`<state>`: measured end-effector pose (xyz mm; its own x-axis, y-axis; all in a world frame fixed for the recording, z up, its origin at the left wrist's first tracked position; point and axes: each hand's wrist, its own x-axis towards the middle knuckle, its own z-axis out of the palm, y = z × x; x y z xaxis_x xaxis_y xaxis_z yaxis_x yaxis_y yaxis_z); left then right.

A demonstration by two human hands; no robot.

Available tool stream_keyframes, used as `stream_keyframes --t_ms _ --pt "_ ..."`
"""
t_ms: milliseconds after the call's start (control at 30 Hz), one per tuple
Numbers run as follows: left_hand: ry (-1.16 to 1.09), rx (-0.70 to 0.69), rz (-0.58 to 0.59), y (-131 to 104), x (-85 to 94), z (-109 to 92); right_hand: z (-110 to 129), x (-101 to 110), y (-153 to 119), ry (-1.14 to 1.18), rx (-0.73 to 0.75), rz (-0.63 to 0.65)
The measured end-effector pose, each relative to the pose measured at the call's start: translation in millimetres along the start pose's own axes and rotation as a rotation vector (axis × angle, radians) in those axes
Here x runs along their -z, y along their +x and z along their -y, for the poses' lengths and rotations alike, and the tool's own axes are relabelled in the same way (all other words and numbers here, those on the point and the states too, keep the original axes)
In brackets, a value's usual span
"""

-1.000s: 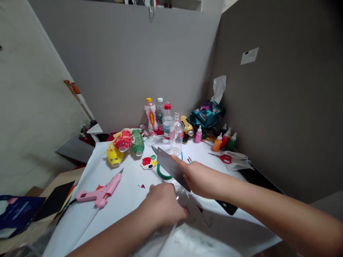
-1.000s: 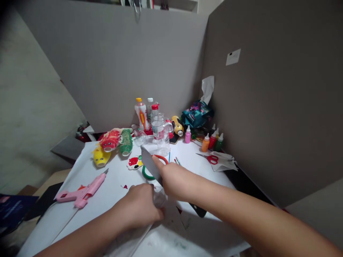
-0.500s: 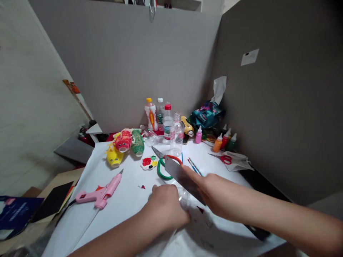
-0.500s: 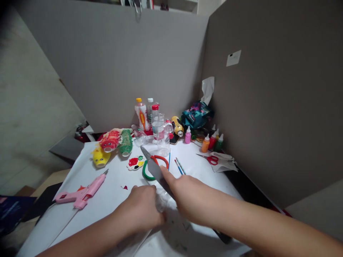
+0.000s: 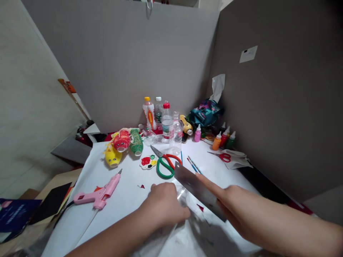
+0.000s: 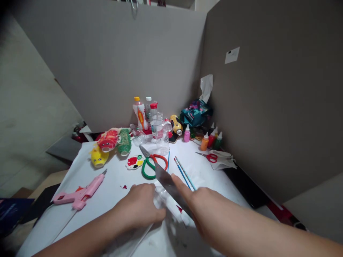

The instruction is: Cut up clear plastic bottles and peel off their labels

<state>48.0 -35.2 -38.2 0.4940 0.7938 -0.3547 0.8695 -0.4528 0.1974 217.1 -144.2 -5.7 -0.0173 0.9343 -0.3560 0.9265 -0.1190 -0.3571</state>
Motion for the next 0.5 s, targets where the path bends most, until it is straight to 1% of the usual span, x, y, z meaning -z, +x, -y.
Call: stream_keyframes --t_ms 67,133,200,233,300,400,467,500 --pt "-0.002 0.011 -0.002 0.2 -1.2 0.5 10.2 10.5 20.7 -0.056 0.055 -0.012" --pt "-0.007 0.028 -0.003 0.7 -1.7 1.8 20.9 18.9 44.5 -0.063 0.147 -0.058" --pt "-0.015 0.051 0.003 1.4 -1.5 3.7 26.1 18.9 60.2 -0.049 0.182 -0.097" --pt "-0.018 0.054 0.006 1.8 -1.2 4.8 25.3 15.1 62.4 -0.03 0.171 -0.109" --pt "-0.019 0.039 0.008 2.5 -0.7 6.4 16.5 1.6 54.1 0.015 0.123 -0.111" --pt "-0.02 0.008 0.012 2.8 -0.2 6.8 -5.7 -20.4 19.7 0.061 0.052 -0.057" --pt "-0.017 0.001 0.01 2.3 -0.5 5.5 -15.4 -26.0 -2.3 0.071 0.02 -0.028" --pt "-0.013 -0.001 0.007 2.0 -0.9 4.6 -16.4 -24.6 -8.8 0.055 -0.007 -0.022"
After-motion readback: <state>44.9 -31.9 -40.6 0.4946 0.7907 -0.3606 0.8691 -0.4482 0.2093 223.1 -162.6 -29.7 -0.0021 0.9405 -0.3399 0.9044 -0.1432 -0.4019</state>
